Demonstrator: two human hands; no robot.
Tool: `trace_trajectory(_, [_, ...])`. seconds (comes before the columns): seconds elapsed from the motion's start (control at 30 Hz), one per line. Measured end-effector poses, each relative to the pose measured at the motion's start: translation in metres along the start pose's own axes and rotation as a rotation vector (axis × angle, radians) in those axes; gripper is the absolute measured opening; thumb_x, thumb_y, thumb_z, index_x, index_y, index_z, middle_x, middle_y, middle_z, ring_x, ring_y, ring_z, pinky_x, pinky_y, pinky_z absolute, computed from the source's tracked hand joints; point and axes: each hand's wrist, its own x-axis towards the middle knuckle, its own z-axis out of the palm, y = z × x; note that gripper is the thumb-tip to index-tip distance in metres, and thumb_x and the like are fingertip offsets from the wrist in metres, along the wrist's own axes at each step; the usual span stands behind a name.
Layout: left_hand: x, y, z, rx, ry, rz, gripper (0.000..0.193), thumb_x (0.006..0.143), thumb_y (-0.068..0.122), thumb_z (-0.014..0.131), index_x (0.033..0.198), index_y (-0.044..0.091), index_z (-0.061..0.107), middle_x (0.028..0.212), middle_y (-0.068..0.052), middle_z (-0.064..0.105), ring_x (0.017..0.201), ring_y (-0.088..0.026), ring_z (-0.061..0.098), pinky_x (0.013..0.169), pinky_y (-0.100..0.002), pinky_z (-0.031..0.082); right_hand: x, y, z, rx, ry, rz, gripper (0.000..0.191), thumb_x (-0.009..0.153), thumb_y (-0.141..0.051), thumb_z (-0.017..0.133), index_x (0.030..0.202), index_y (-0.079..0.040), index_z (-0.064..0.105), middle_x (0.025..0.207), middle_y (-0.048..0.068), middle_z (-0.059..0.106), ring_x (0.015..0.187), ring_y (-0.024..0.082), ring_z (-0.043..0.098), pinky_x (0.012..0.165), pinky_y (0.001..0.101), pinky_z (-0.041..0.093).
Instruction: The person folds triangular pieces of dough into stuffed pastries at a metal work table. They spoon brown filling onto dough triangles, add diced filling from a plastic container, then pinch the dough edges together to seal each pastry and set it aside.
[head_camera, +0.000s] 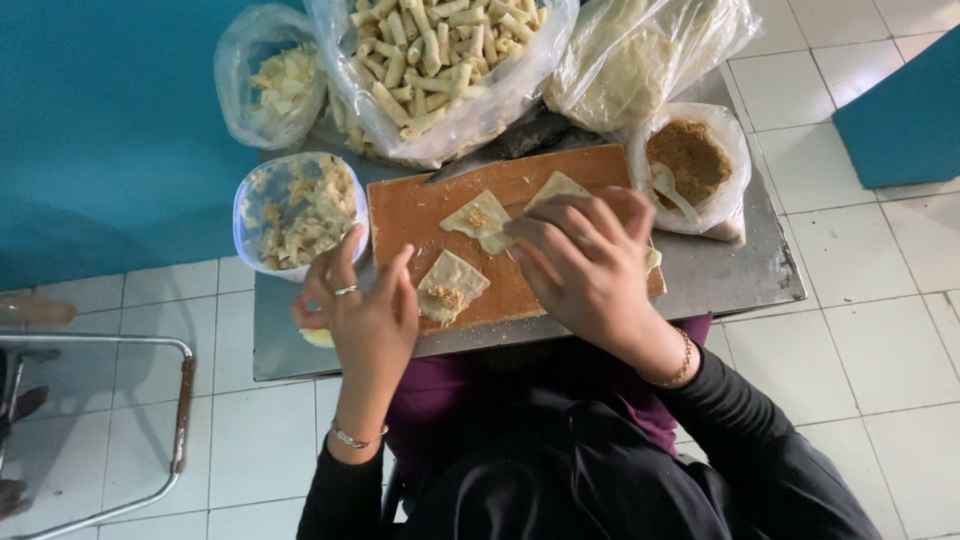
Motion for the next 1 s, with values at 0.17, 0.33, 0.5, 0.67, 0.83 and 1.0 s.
trace_trajectory(0.17, [-0.005,-0.011,0.010,-0.001,0.026,-0.014,0.022,0.092,0.022,0.077,0.113,0.028,0.075,0.136,0.003,0.056,0.128,-0.028,0.052,0.106,-0.057,0.024,0.030,0.003,-0.016,0.078,0.560,-0.206,0.033,0.086,-0.007,0.088,0.101,-0.010,0.058,0.101,0.002,0.071,0.094,0.024,0.068,0.106,0.0471,0.035])
trace_trajectory(0.33, [-0.023,-0.014,0.017,-0.025,-0.025,-0.045,0.013,0.091,0.024,0.076,0.104,0.024,0.075,0.115,0.002,0.061,0.115,-0.024,0.057,0.099,-0.054,0.027,0.103,0.039,0.047,-0.099,0.367,-0.042,0.016,0.097,-0.016,0.084,0.109,-0.015,0.074,0.122,-0.002,0.071,0.125,0.023,0.056,0.109,0.0499,0.025])
trace_trajectory(0.5, [-0.036,-0.009,0.018,0.057,0.003,-0.089,0.010,0.093,0.027,0.077,0.100,0.022,0.075,0.105,0.005,0.065,0.106,-0.021,0.061,0.097,-0.053,0.027,0.070,0.037,0.073,-0.248,0.128,0.050,0.010,0.099,-0.021,0.078,0.107,-0.023,0.073,0.130,-0.009,0.071,0.138,0.022,0.052,0.111,0.0586,0.019])
trace_trajectory(0.67, [-0.040,-0.001,0.015,0.056,0.011,-0.083,0.016,0.090,0.029,0.078,0.099,0.017,0.073,0.104,0.002,0.064,0.106,-0.022,0.059,0.097,-0.053,0.027,-0.003,0.010,0.062,-0.094,-0.066,0.141,0.017,0.095,-0.027,0.077,0.112,-0.024,0.076,0.125,-0.008,0.070,0.132,0.022,0.052,0.111,0.0541,0.026])
trace_trajectory(0.83, [-0.040,0.009,0.014,0.027,-0.017,-0.093,0.014,0.087,0.026,0.077,0.093,0.017,0.069,0.102,0.002,0.063,0.109,-0.023,0.059,0.094,-0.051,0.027,-0.044,-0.017,0.056,-0.065,-0.235,0.228,0.026,0.079,-0.039,0.081,0.101,-0.025,0.080,0.114,-0.006,0.072,0.127,0.022,0.052,0.103,0.0568,0.023])
trace_trajectory(1.0, [-0.038,0.015,0.015,0.017,-0.021,-0.098,0.014,0.085,0.023,0.076,0.093,0.017,0.067,0.103,0.002,0.063,0.105,-0.023,0.058,0.091,-0.050,0.027,-0.054,-0.025,0.065,-0.043,-0.182,0.272,0.028,0.084,-0.044,0.080,0.100,-0.021,0.079,0.113,-0.007,0.072,0.129,0.022,0.052,0.106,0.0557,0.022])
